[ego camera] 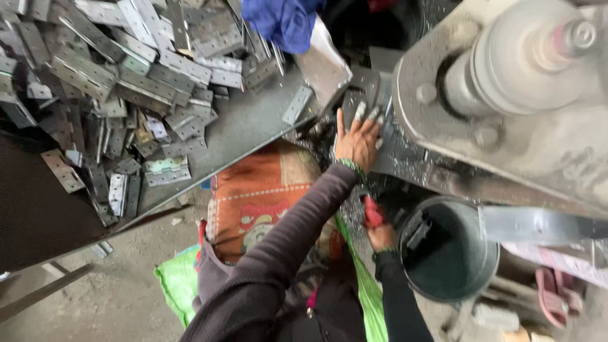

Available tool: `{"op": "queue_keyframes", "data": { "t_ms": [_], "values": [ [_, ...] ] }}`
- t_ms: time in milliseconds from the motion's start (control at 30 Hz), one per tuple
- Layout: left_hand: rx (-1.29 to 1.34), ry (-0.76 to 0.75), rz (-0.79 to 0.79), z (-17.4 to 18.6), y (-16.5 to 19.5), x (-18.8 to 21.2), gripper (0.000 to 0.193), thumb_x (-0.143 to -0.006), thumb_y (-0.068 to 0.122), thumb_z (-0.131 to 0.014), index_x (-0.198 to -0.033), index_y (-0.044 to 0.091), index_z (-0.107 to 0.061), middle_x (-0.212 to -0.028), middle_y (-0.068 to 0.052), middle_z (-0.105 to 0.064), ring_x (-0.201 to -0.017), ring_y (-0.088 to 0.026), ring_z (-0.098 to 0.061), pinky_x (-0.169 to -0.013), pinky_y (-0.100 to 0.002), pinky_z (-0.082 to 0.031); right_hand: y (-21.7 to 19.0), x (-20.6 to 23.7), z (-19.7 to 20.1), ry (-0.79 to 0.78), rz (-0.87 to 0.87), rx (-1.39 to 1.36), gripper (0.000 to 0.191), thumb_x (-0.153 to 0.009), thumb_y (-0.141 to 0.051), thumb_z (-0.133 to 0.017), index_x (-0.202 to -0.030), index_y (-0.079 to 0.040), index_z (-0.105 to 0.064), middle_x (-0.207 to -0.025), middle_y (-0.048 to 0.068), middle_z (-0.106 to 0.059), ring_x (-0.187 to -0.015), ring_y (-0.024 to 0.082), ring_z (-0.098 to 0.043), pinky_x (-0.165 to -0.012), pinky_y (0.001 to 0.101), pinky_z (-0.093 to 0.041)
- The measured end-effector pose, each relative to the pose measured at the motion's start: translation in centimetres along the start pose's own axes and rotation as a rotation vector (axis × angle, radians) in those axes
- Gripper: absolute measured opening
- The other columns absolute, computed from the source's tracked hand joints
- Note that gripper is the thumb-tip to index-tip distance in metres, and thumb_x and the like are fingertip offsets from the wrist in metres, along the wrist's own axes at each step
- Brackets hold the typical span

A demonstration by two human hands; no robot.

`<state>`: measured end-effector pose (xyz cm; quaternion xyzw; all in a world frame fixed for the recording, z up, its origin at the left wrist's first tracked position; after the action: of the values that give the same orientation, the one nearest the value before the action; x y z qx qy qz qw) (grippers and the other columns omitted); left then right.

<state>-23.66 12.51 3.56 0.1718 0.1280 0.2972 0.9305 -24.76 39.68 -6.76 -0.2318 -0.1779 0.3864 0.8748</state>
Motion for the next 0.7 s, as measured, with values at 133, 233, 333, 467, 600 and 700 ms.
{"op": "queue_keyframes", "data": {
  "t_ms": [133,233,333,467,600,700],
  "values": [
    [-0.008,-0.141,0.023,-0.2,0.2,-0.6,0.054,-0.1,0.03,-0.05,-0.153,0.019,-0.05,-0.159,0.001,-0.043,-0.153,-0.024,-0.029,-0.123,-0.07,0.004,0.4,0.2,-0.3,-0.228,-0.36,0.013,0.043,-0.078,-0.048,-0.075,-0.103,-0.013,-0.077,-0.093,0.018,-0.076,-0.092,0.041,-0.072,-0.075,0.0499,-0.056],
    [-0.004,-0.139,0.036,-0.2,0.5,-1.5,0.048,-0.103,0.031,-0.048,-0.149,0.019,-0.052,-0.163,0.001,-0.042,-0.153,-0.023,-0.031,-0.124,-0.07,0.005,0.5,0.3,-0.4,-0.272,-0.39,0.113,0.042,-0.079,-0.049,-0.077,-0.104,-0.015,-0.078,-0.094,0.02,-0.074,-0.093,0.043,-0.07,-0.076,0.0517,-0.053],
    [-0.037,-0.148,0.057,0.0,0.2,-2.3,0.049,-0.101,0.034,-0.047,-0.147,0.019,-0.051,-0.16,0.001,-0.044,-0.153,-0.023,-0.032,-0.122,-0.07,0.005,0.4,0.3,-0.3,-0.083,-0.341,0.069,0.042,-0.082,-0.049,-0.075,-0.105,-0.014,-0.078,-0.093,0.022,-0.074,-0.092,0.044,-0.07,-0.078,0.0521,-0.054],
    [-0.015,-0.101,0.039,0.4,-0.8,-3.2,0.05,-0.099,0.038,-0.047,-0.146,0.023,-0.05,-0.158,0.001,-0.044,-0.151,-0.022,-0.031,-0.119,-0.072,0.006,0.2,0.3,-0.2,-0.005,-0.164,0.071,0.042,-0.082,-0.045,-0.07,-0.113,-0.017,-0.076,-0.099,0.019,-0.075,-0.089,0.044,-0.069,-0.075,0.0526,-0.054],
    [0.027,-0.033,-0.033,0.6,-0.9,-3.6,0.061,-0.092,0.04,-0.05,-0.151,0.024,-0.047,-0.162,0.001,-0.042,-0.144,-0.026,-0.032,-0.114,-0.072,0.007,0.2,0.4,-0.3,-0.114,-0.24,0.128,0.041,-0.083,-0.049,-0.073,-0.108,-0.017,-0.077,-0.097,0.018,-0.076,-0.094,0.041,-0.071,-0.079,0.0494,-0.056],
    [0.017,-0.241,0.033,0.6,-0.7,-2.9,0.054,-0.101,0.035,-0.049,-0.154,0.023,-0.045,-0.159,0.004,-0.045,-0.151,-0.021,-0.035,-0.123,-0.071,0.007,0.2,0.4,-0.4,-0.194,-0.304,0.059,0.045,-0.075,-0.049,-0.076,-0.108,-0.019,-0.078,-0.095,0.018,-0.075,-0.091,0.042,-0.07,-0.075,0.0501,-0.055]
  ]
}}
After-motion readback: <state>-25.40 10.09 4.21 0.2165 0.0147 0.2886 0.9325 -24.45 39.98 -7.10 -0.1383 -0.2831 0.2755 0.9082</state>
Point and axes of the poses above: each hand's wrist, its own x-axis away from the middle knuckle, its own z-axis out of the back of the hand, y = z × x, the point moved 1 cm from there along -x, towards the middle knuckle
